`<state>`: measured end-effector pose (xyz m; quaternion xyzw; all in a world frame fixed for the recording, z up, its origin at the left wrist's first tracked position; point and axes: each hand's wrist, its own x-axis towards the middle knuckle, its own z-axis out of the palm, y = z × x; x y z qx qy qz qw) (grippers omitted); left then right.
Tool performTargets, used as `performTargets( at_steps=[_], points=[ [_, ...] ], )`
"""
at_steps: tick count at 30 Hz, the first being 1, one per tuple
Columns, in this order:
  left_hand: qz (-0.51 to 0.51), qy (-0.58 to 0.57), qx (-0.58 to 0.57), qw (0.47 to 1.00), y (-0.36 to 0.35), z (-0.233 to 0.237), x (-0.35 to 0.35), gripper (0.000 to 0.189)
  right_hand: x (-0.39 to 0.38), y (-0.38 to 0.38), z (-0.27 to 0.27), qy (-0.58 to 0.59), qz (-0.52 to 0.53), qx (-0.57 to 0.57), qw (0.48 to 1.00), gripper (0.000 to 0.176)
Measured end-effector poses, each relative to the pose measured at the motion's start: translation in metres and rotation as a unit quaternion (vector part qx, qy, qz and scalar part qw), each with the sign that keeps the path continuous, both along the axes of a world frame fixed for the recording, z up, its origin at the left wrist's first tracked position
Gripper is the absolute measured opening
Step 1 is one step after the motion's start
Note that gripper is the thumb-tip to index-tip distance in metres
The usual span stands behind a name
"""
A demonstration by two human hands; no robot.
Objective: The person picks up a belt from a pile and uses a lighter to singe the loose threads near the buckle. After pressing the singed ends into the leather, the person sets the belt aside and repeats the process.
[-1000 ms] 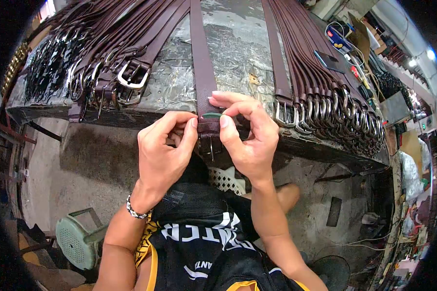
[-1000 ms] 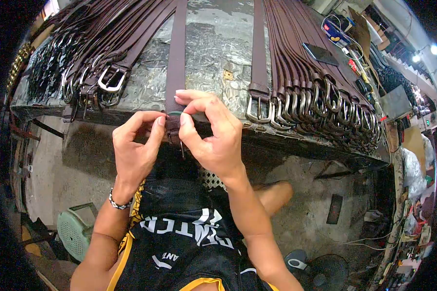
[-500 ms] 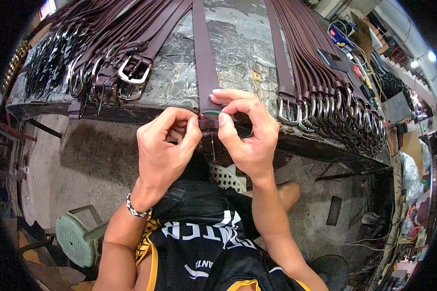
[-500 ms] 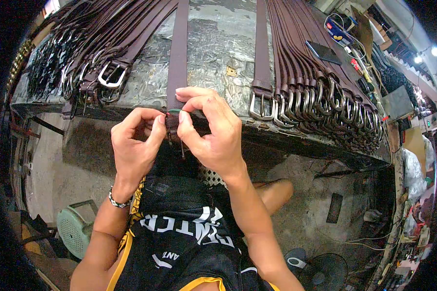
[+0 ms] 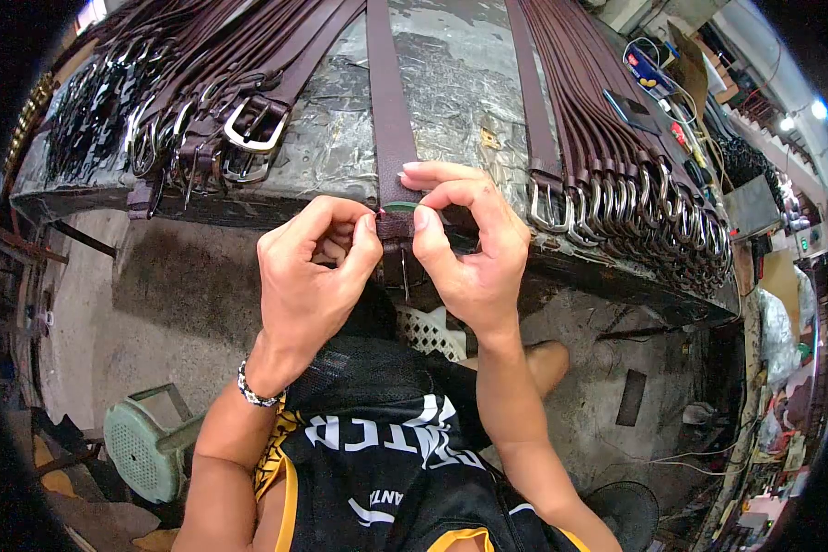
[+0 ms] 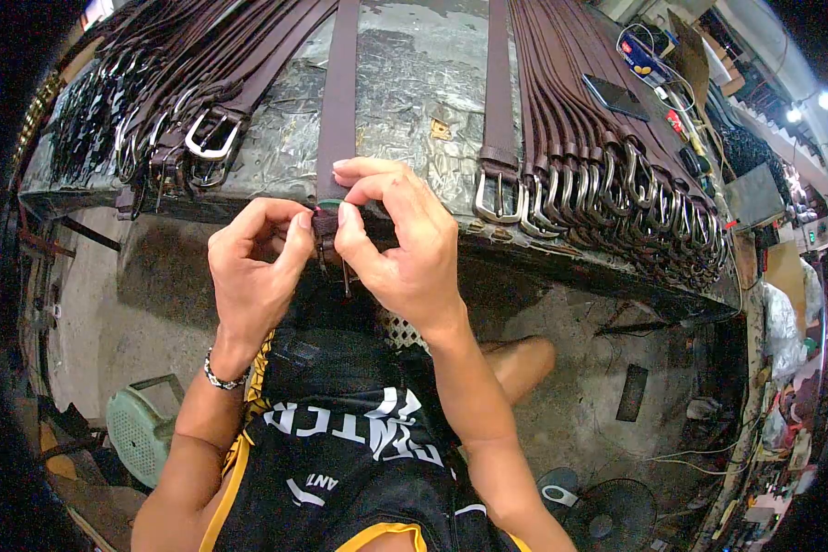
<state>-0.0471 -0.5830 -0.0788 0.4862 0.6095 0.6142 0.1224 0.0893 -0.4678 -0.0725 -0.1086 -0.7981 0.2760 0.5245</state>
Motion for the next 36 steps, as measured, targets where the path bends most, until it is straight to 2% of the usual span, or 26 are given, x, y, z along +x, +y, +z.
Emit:
performTargets(
  at_steps=[10,13,16,17,20,22,27,30,36],
  points=[
    [0.014,-0.031,0.040,0.999,0.002,-0.004,0.000,0.004,-0.001,0.000,0.000,0.003,0.004,-0.012,1.000,0.014],
    [0.011,0.037,-0.020,0.999,-0.007,0.002,-0.013,0.005,0.002,0.000,0.000,0.024,0.018,-0.039,0.999,0.013],
    [0.041,0.072,-0.076,0.994,-0.013,-0.007,-0.032,0.023,0.008,0.003,-0.001,0.076,0.034,-0.085,0.993,0.011],
    [0.040,0.044,-0.116,0.992,-0.016,-0.013,-0.039,0.032,0.013,0.004,0.000,0.079,0.023,-0.082,0.993,0.011],
    [0.003,-0.003,-0.152,0.988,-0.020,-0.011,-0.033,0.030,0.021,0.007,-0.003,0.092,0.015,-0.091,0.991,0.012],
    [-0.032,-0.022,-0.115,0.993,-0.015,-0.005,-0.019,0.019,0.023,0.008,-0.005,0.092,0.020,-0.091,0.991,0.012],
    [-0.046,-0.052,-0.106,0.992,0.001,0.007,0.004,0.022,0.022,0.011,-0.007,0.055,-0.006,-0.035,0.998,0.013],
    [-0.026,-0.006,-0.115,0.993,0.005,0.007,0.006,0.025,0.021,0.009,-0.007,0.042,-0.016,-0.024,0.999,0.014],
    [-0.017,-0.025,-0.111,0.993,0.009,0.001,0.006,0.027,0.019,0.009,-0.004,0.023,-0.024,0.001,0.999,0.015]
  ],
)
